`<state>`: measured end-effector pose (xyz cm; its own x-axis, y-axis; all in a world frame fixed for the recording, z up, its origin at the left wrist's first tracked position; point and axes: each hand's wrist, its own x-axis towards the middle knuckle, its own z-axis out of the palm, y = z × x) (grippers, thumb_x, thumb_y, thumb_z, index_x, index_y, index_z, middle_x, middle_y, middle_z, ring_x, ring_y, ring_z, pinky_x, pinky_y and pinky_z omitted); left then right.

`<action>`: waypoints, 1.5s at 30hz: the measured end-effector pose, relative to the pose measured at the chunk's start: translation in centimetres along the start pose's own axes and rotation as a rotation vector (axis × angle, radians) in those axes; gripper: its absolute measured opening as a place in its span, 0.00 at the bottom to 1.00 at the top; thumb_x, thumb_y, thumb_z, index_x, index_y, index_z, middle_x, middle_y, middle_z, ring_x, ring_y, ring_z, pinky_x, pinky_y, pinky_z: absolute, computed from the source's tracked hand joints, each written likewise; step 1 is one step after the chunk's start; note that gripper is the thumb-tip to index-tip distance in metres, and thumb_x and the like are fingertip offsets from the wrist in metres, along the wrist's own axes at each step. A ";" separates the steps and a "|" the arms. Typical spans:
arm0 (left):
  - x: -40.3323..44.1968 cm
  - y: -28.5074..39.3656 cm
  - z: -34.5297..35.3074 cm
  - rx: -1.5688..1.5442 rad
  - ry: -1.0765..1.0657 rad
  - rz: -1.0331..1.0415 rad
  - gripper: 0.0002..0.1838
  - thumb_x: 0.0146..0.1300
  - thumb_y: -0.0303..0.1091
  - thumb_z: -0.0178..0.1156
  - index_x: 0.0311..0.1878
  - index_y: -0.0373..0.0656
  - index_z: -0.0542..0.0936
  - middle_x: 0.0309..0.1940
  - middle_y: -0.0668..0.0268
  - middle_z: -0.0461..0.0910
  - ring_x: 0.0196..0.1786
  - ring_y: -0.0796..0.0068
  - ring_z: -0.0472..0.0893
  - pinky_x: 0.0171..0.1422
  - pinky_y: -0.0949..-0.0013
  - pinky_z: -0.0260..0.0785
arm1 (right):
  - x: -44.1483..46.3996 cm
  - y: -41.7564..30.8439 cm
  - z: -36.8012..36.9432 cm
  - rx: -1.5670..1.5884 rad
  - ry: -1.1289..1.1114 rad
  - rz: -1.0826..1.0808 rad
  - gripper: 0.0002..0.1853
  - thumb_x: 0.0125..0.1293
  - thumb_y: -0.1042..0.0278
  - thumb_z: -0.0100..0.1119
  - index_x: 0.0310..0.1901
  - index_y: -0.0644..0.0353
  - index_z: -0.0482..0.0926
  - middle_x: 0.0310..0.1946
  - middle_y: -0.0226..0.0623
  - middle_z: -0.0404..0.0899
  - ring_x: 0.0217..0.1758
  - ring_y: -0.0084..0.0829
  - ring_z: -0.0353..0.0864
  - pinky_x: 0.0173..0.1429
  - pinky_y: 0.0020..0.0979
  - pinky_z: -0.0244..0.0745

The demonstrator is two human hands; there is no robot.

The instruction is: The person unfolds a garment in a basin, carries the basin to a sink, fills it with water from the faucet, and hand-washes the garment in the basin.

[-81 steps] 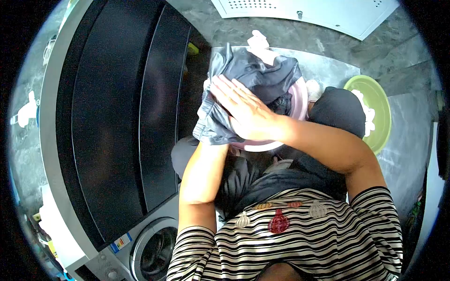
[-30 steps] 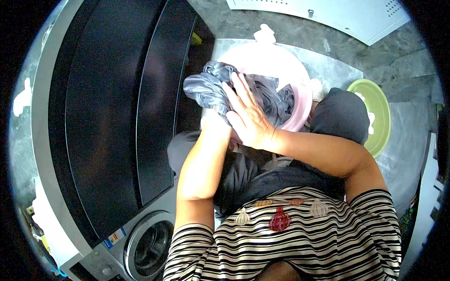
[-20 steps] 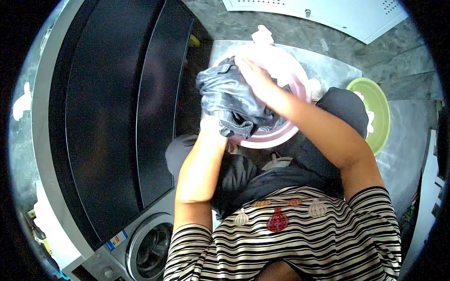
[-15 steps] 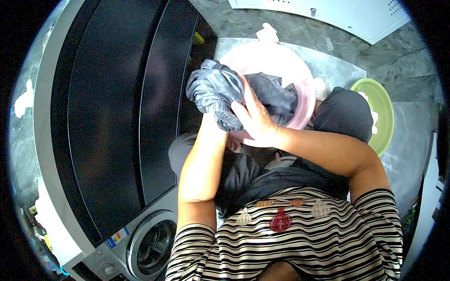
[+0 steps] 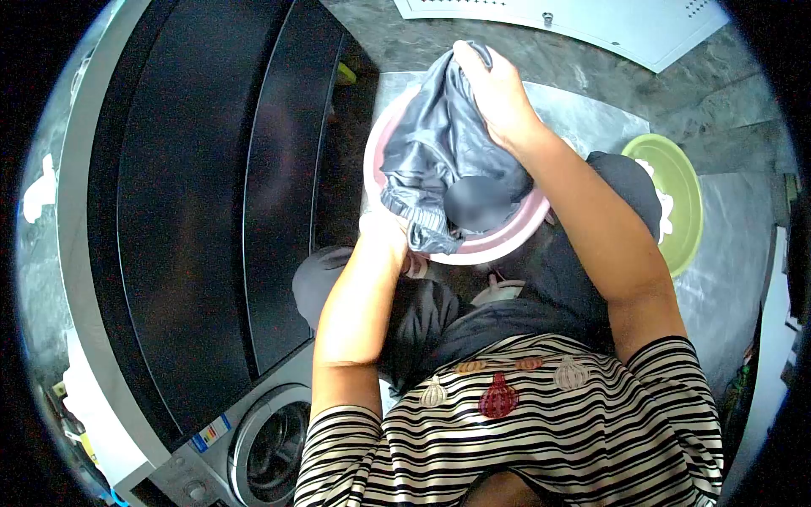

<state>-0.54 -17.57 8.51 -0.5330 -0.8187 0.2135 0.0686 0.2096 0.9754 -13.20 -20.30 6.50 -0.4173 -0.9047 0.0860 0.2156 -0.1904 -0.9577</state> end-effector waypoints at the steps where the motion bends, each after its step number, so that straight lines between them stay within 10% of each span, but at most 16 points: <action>1: -0.2 0.3 0.8 -0.138 -0.019 -0.072 0.20 0.67 0.28 0.46 0.62 0.36 0.66 0.59 0.58 0.70 0.60 0.69 0.70 0.68 0.69 0.60 | 0.3 -0.2 -0.4 -0.083 -0.026 -0.036 0.20 0.63 0.53 0.57 0.36 0.67 0.76 0.31 0.39 0.78 0.36 0.32 0.77 0.45 0.33 0.71; 5: -0.6 0.5 0.1 -0.605 0.105 -0.284 0.20 0.69 0.30 0.42 0.63 0.37 0.64 0.60 0.59 0.68 0.61 0.71 0.70 0.68 0.70 0.59 | -1.1 1.8 -0.5 -0.916 0.113 -0.548 0.21 0.63 0.51 0.53 0.46 0.63 0.72 0.39 0.50 0.75 0.47 0.51 0.74 0.51 0.44 0.68; 9: -1.8 -1.5 -1.5 -0.813 0.140 -0.324 0.21 0.70 0.31 0.41 0.64 0.38 0.62 0.61 0.58 0.66 0.62 0.71 0.68 0.69 0.70 0.58 | -8.8 1.3 2.1 -1.072 -0.421 -0.466 0.22 0.63 0.56 0.51 0.52 0.64 0.70 0.57 0.52 0.68 0.61 0.50 0.65 0.63 0.50 0.57; 15: -2.4 -2.8 -2.9 -0.903 0.158 -0.343 0.22 0.71 0.32 0.38 0.66 0.39 0.59 0.64 0.58 0.63 0.64 0.71 0.66 0.70 0.70 0.56 | -10.9 2.0 1.9 -0.880 -0.653 -0.629 0.27 0.66 0.60 0.45 0.65 0.59 0.61 0.68 0.50 0.55 0.72 0.48 0.50 0.72 0.49 0.44; 19: -1.9 -5.1 -3.1 -0.926 0.183 -0.344 0.22 0.72 0.32 0.37 0.68 0.40 0.58 0.65 0.57 0.61 0.65 0.71 0.64 0.71 0.70 0.55 | -3.4 3.0 1.6 -0.918 -0.310 -0.383 0.24 0.69 0.52 0.40 0.65 0.46 0.64 0.67 0.48 0.56 0.71 0.48 0.53 0.71 0.50 0.46; 23: -1.8 -9.3 -5.1 -0.963 0.276 -0.274 0.23 0.72 0.33 0.35 0.69 0.41 0.56 0.67 0.57 0.59 0.67 0.71 0.63 0.72 0.70 0.54 | -9.2 2.6 2.9 -0.858 -0.297 -0.301 0.29 0.67 0.53 0.44 0.66 0.59 0.59 0.68 0.55 0.51 0.72 0.51 0.50 0.71 0.52 0.44; 27: -1.3 -2.6 -4.2 -0.423 0.208 -0.223 0.15 0.66 0.34 0.42 0.54 0.41 0.62 0.53 0.57 0.64 0.56 0.66 0.67 0.60 0.68 0.59 | -12.2 3.0 2.2 -0.850 -0.523 -0.504 0.29 0.66 0.58 0.46 0.67 0.57 0.57 0.68 0.50 0.52 0.73 0.49 0.47 0.71 0.52 0.44; 32: -0.1 -0.5 -3.5 0.801 0.156 0.087 0.08 0.57 0.35 0.52 0.37 0.41 0.69 0.36 0.58 0.70 0.43 0.61 0.72 0.45 0.65 0.65 | -4.7 5.9 0.5 -0.801 -0.247 -0.451 0.28 0.67 0.52 0.48 0.65 0.56 0.62 0.65 0.48 0.61 0.68 0.46 0.59 0.69 0.38 0.54; 34: 0.3 0.1 -3.6 1.085 0.210 0.165 0.07 0.54 0.35 0.55 0.29 0.41 0.72 0.30 0.58 0.73 0.37 0.58 0.75 0.39 0.64 0.68 | -5.9 2.4 1.0 0.000 -0.446 0.466 0.30 0.67 0.46 0.48 0.63 0.59 0.66 0.62 0.45 0.66 0.66 0.37 0.62 0.67 0.32 0.56; 35: 0.6 0.6 -3.7 1.171 0.248 0.190 0.08 0.53 0.36 0.57 0.26 0.41 0.74 0.26 0.58 0.74 0.35 0.57 0.76 0.36 0.63 0.69 | -5.9 2.6 1.0 -0.040 -0.462 0.430 0.28 0.66 0.46 0.52 0.57 0.62 0.72 0.52 0.40 0.75 0.58 0.27 0.69 0.61 0.31 0.64; 38: 0.4 1.1 -4.4 0.708 0.161 0.072 0.14 0.52 0.40 0.58 0.39 0.42 0.78 0.38 0.57 0.77 0.42 0.59 0.77 0.43 0.65 0.71 | -4.7 1.5 0.5 -0.094 -0.446 0.220 0.22 0.63 0.54 0.60 0.48 0.67 0.77 0.37 0.33 0.80 0.38 0.20 0.76 0.46 0.25 0.72; 43: -0.7 -0.4 -2.6 1.108 -0.138 0.309 0.27 0.59 0.44 0.54 0.60 0.41 0.69 0.58 0.56 0.70 0.65 0.58 0.65 0.72 0.62 0.51 | -3.5 -5.1 0.3 0.299 -0.301 0.557 0.26 0.67 0.43 0.47 0.47 0.61 0.77 0.36 0.33 0.80 0.41 0.23 0.77 0.48 0.28 0.73; 45: -2.2 -4.7 -3.7 1.214 -0.118 0.319 0.27 0.58 0.44 0.54 0.59 0.41 0.70 0.57 0.55 0.70 0.64 0.57 0.65 0.71 0.61 0.52 | -1.6 -1.6 0.0 -0.376 -0.248 -0.041 0.26 0.65 0.44 0.50 0.50 0.60 0.76 0.34 0.36 0.80 0.41 0.31 0.78 0.50 0.31 0.72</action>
<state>3.44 -18.71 3.62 -0.7119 -0.6019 0.3618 -0.5761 0.7952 0.1892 -12.84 -18.59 7.87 -0.1850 -0.9720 0.1449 -0.1511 -0.1175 -0.9815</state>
